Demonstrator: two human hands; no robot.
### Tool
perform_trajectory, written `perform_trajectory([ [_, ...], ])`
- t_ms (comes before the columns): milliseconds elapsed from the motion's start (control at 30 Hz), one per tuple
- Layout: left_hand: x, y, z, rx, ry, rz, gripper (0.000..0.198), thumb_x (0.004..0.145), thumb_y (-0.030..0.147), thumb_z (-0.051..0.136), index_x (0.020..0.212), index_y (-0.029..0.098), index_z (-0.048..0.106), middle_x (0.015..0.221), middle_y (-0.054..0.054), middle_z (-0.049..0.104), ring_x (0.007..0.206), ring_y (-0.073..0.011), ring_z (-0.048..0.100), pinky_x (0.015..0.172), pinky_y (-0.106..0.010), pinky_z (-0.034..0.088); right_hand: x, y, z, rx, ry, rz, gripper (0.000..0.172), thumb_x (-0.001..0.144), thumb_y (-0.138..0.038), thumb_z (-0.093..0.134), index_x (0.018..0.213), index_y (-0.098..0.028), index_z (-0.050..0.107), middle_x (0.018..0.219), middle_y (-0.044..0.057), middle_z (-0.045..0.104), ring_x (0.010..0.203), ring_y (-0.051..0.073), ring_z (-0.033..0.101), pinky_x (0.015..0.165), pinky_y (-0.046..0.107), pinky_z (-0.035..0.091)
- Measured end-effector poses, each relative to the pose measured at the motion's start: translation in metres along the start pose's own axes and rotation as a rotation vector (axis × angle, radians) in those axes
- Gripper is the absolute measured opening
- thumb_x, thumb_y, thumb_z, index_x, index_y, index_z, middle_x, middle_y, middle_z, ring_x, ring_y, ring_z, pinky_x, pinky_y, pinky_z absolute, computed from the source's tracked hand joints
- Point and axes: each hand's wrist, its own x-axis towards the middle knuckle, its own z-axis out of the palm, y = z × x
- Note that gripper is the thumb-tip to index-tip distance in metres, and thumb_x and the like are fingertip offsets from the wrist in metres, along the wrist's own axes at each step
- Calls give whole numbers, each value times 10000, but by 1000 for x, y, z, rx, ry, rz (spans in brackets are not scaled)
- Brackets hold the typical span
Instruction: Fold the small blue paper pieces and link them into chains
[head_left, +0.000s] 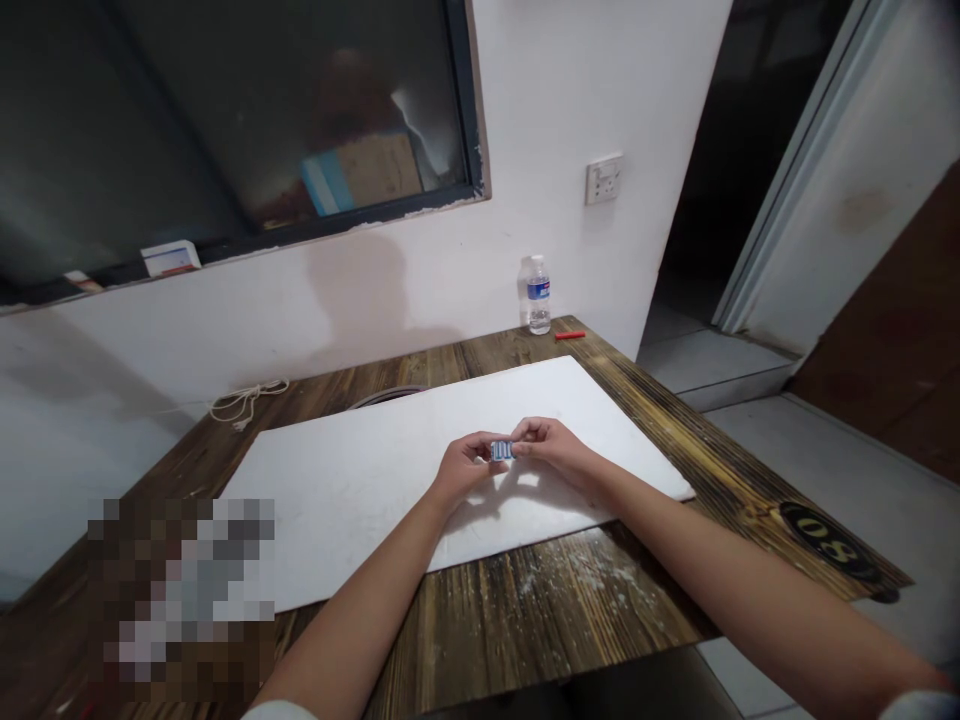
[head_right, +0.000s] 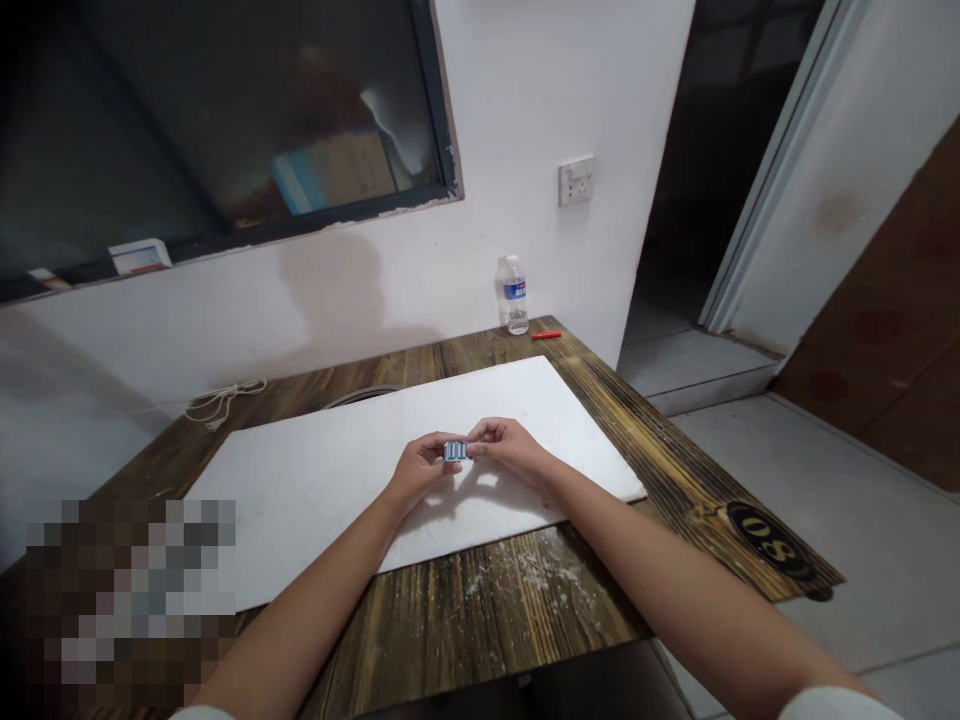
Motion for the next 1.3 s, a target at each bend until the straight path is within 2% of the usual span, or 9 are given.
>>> perform_trajectory([
  [267, 1, 4, 0, -31, 2, 4, 338, 660, 366, 828, 908, 148, 758, 877, -71, 705, 786, -182, 611, 759, -287, 454, 0, -1, 7, -120, -22, -42, 402, 611, -415, 843, 805, -182, 580, 673, -12, 662, 596, 123, 584, 575, 249, 413],
  [400, 0, 10, 3, -59, -25, -11, 346, 692, 380, 805, 947, 152, 754, 1020, -100, 696, 902, -210, 619, 803, -293, 459, -1, -4, 7, -379, 45, -156, 340, 664, -414, 805, 716, -190, 555, 655, -24, 631, 608, 126, 552, 586, 253, 405],
  [600, -1, 5, 5, -175, 27, -128, 368, 650, 402, 833, 887, 133, 750, 818, -74, 715, 767, -179, 622, 750, -273, 450, -6, -8, 8, -798, 128, -491, 219, 816, -415, 705, 783, -203, 659, 648, -11, 587, 567, 128, 488, 552, 265, 392],
  [700, -2, 1, 4, -208, -18, -156, 368, 672, 421, 818, 877, 123, 746, 785, -70, 708, 704, -154, 604, 691, -249, 431, -6, -12, 8, -880, 96, -732, 205, 833, -425, 692, 871, -223, 687, 832, 52, 648, 769, 182, 590, 693, 317, 483],
  [800, -2, 0, 4, -235, -56, -180, 415, 675, 458, 810, 896, 112, 744, 805, -87, 711, 707, -161, 609, 687, -254, 430, -4, -16, 6, -948, -13, -875, 266, 783, -431, 741, 960, -242, 680, 1050, 91, 685, 997, 235, 610, 870, 401, 500],
  [900, -2, -1, 3, -268, -71, -206, 468, 650, 502, 815, 888, 106, 743, 802, -94, 709, 703, -165, 611, 691, -260, 433, -4, -17, 3, -994, -96, -905, 307, 772, -399, 759, 1017, -245, 656, 1175, 95, 681, 1140, 259, 584, 959, 450, 479],
  [1000, -3, -2, 2, -279, -92, -232, 498, 637, 521, 818, 896, 102, 741, 799, -95, 705, 709, -166, 610, 703, -262, 436, -5, -17, 2, -999, -119, -918, 222, 810, -336, 732, 991, -238, 646, 1178, 88, 692, 1199, 249, 565, 983, 451, 474],
  [1167, -3, -5, 0, -290, -111, -255, 521, 621, 527, 826, 903, 98, 739, 799, -98, 701, 710, -168, 605, 699, -265, 437, -8, -16, 6, -1029, -93, -923, 116, 826, -334, 712, 863, -241, 651, 1126, 80, 716, 1130, 244, 604, 942, 450, 483],
  [1300, -1, -5, 0, -318, -103, -234, 544, 615, 539, 826, 920, 97, 743, 782, -90, 695, 681, -146, 586, 676, -247, 420, -9, -16, 8, -1053, -55, -885, 116, 838, -329, 692, 769, -247, 647, 1125, 66, 716, 1092, 245, 609, 925, 452, 475],
])
